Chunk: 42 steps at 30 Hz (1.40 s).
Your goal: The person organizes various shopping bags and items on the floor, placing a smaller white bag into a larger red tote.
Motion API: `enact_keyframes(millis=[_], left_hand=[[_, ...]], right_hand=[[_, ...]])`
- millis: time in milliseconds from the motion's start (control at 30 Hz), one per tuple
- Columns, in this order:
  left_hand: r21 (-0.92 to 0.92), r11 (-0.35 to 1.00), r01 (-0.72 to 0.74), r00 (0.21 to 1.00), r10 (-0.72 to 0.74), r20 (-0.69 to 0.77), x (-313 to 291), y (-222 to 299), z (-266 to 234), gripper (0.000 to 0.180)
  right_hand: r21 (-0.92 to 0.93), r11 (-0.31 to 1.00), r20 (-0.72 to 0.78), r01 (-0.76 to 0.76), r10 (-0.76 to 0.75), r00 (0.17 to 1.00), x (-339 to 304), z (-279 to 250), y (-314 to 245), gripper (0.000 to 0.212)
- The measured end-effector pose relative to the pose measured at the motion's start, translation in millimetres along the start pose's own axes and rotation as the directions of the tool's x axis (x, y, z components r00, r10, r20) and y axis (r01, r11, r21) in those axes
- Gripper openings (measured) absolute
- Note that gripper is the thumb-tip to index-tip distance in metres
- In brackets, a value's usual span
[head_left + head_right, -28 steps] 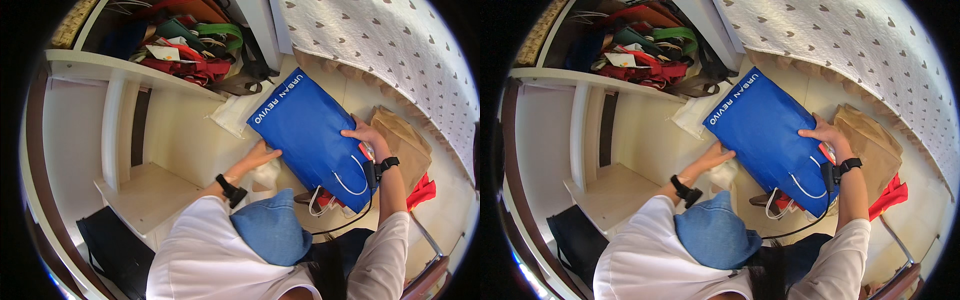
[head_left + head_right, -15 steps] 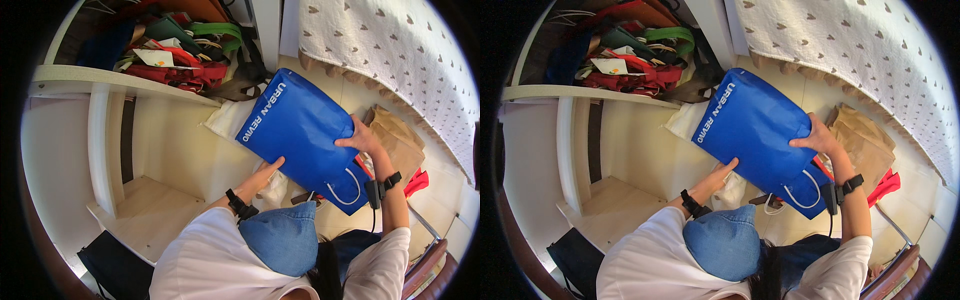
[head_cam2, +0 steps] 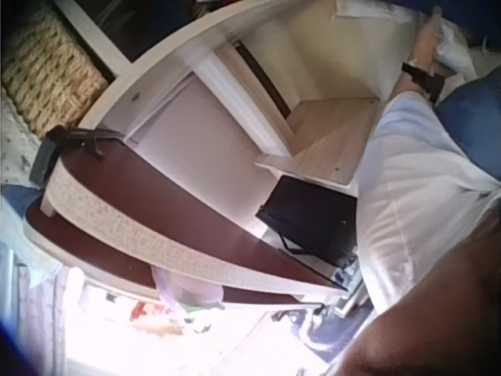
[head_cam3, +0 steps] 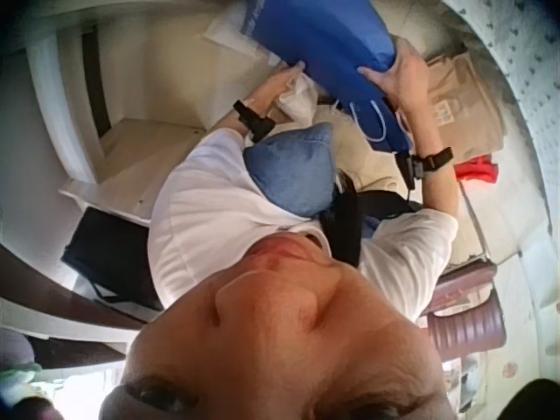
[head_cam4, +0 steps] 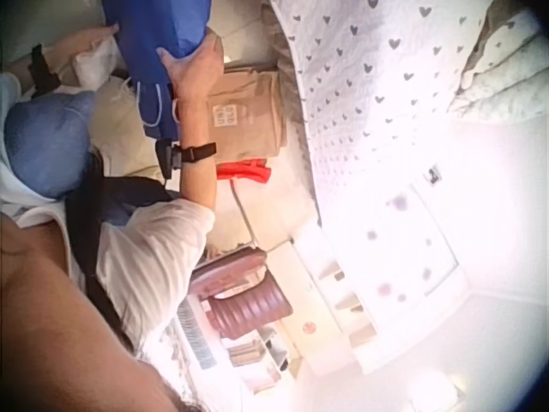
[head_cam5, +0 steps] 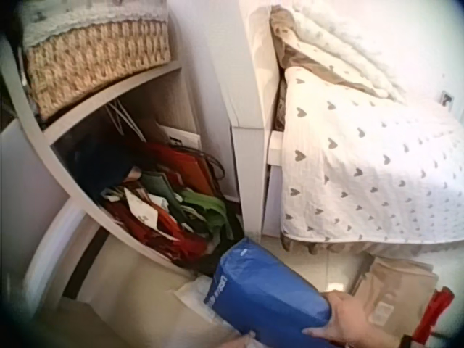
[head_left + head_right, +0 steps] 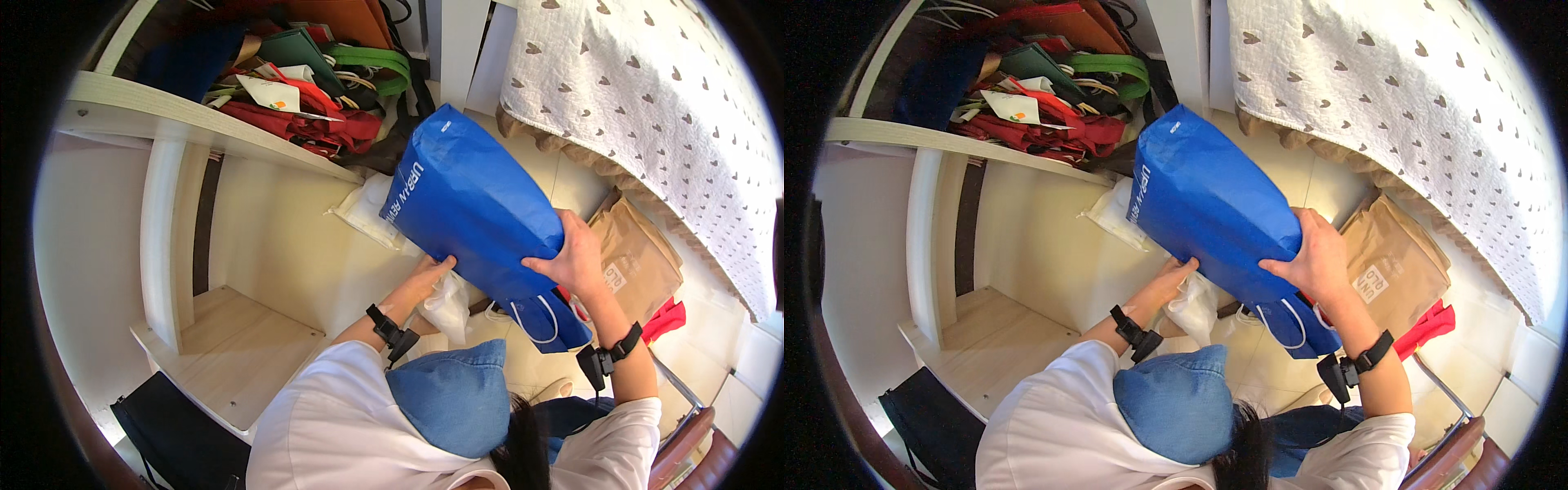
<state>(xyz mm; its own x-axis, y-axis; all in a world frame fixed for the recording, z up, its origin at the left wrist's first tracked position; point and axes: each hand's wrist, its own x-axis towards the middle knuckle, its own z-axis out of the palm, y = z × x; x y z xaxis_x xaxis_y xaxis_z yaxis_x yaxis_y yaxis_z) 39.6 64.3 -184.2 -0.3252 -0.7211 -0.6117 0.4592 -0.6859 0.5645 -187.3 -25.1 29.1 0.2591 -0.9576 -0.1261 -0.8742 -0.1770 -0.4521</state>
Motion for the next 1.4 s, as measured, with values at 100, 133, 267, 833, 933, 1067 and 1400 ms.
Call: enact_keyframes(millis=[100, 133, 267, 833, 933, 1067, 1400], left_hand=[[0.021, 0.999, 0.036, 0.997, -0.034, -0.071, 4.7, -14.0, -11.9, 0.047], [0.017, 0.999, 0.037, 0.996, -0.035, -0.076, 4.6, -18.0, -12.0, 0.047], [-0.040, 0.997, -0.062, 0.997, 0.063, 0.037, 6.3, -16.6, -4.5, 0.046], [0.457, 0.701, -0.548, 0.742, 0.660, -0.121, 10.8, 135.8, 40.9, 0.055], [0.434, 0.654, -0.619, 0.685, 0.721, -0.110, 11.5, 160.7, 45.0, 0.055], [0.377, 0.606, -0.701, 0.624, 0.777, -0.090, 8.8, 191.7, 48.9, 0.055], [0.160, 0.458, -0.874, 0.418, 0.879, -0.231, -2.7, 249.7, 51.5, 0.055]], right_hand=[[0.000, 1.000, -0.012, 0.029, -0.029, 1.000, -0.6, 4.7, -5.5, 0.067], [0.002, 0.999, -0.007, 0.032, -0.032, 0.999, -2.9, 5.2, -5.8, 0.067], [-0.031, 0.996, -0.055, 0.083, -0.085, 0.995, -9.9, 0.0, -7.4, 0.067], [-0.063, 0.956, -0.482, 0.287, -0.281, 0.830, -20.8, -54.1, -40.3, 0.073], [-0.064, 0.927, -0.539, 0.369, -0.343, 0.769, -11.4, -56.1, -52.9, 0.072], [-0.086, 0.918, -0.572, 0.386, -0.363, 0.735, 0.9, -56.7, -61.0, 0.075], [0.188, 0.875, -0.690, 0.445, -0.205, 0.694, 38.1, -24.4, -81.3, 0.074]])
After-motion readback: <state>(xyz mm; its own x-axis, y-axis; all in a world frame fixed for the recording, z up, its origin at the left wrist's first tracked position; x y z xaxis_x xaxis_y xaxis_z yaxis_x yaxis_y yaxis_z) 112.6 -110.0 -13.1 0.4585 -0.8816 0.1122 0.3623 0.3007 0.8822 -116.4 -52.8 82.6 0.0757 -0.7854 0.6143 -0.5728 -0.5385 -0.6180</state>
